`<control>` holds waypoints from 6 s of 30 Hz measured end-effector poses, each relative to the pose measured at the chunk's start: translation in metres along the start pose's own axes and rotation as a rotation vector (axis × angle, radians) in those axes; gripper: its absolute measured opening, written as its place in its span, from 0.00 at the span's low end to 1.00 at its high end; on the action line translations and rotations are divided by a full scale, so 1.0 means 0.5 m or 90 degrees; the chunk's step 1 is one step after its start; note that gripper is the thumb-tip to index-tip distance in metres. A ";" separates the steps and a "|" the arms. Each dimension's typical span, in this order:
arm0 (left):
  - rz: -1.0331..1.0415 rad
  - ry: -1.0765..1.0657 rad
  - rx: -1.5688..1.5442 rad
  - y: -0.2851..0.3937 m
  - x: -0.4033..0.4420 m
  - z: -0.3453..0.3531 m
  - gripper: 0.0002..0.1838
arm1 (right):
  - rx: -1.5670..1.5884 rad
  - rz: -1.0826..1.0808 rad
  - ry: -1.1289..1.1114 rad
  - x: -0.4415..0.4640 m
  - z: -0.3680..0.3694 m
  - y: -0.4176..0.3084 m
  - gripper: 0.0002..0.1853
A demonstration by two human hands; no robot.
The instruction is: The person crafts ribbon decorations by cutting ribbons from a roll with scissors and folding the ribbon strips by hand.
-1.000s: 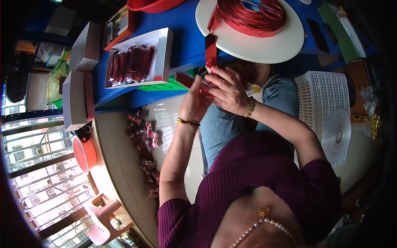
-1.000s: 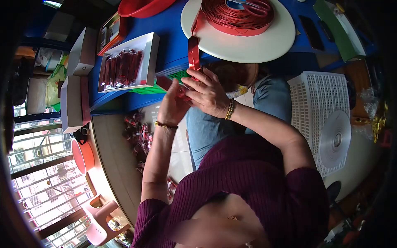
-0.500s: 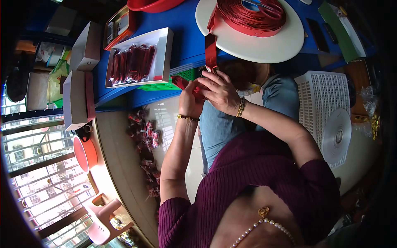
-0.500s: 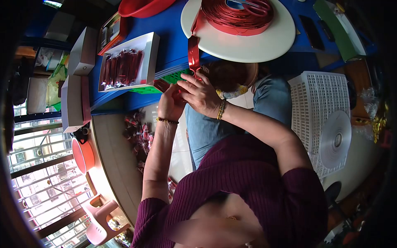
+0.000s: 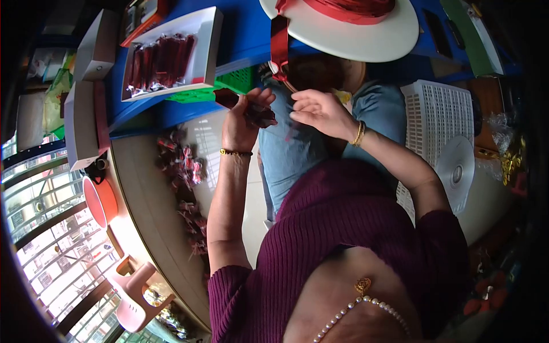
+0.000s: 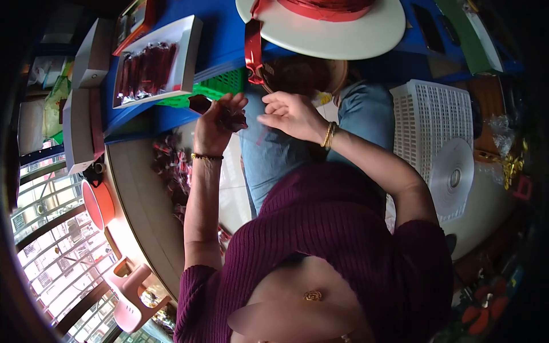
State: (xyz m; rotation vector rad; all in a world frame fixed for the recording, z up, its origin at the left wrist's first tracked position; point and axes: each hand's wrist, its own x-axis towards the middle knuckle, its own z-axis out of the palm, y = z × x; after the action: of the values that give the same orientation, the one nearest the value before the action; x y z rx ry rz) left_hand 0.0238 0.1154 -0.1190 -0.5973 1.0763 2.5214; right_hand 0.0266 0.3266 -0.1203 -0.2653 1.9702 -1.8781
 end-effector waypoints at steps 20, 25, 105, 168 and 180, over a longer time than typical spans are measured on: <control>-0.045 0.120 0.255 -0.143 -0.053 -0.114 0.07 | 0.008 0.118 -0.017 0.024 0.099 0.151 0.15; -0.100 0.113 0.243 -0.138 -0.049 -0.131 0.06 | -0.417 -0.303 -0.097 0.004 0.052 0.082 0.14; 0.551 -0.052 1.034 -0.193 -0.073 -0.161 0.30 | -0.132 0.180 -0.001 0.150 -0.188 0.168 0.11; 0.562 -0.048 0.940 -0.193 -0.071 -0.182 0.22 | -0.545 -0.613 -0.220 0.071 0.022 0.158 0.08; 0.487 0.220 0.683 -0.227 -0.073 -0.134 0.05 | -0.396 -0.136 -0.227 0.064 0.044 0.128 0.06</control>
State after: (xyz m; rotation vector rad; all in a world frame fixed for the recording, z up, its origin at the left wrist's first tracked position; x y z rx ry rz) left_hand 0.1230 0.1357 -0.2109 -0.3036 2.8831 1.8183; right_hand 0.0158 0.2988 -0.1891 -0.9454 2.2659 -1.1563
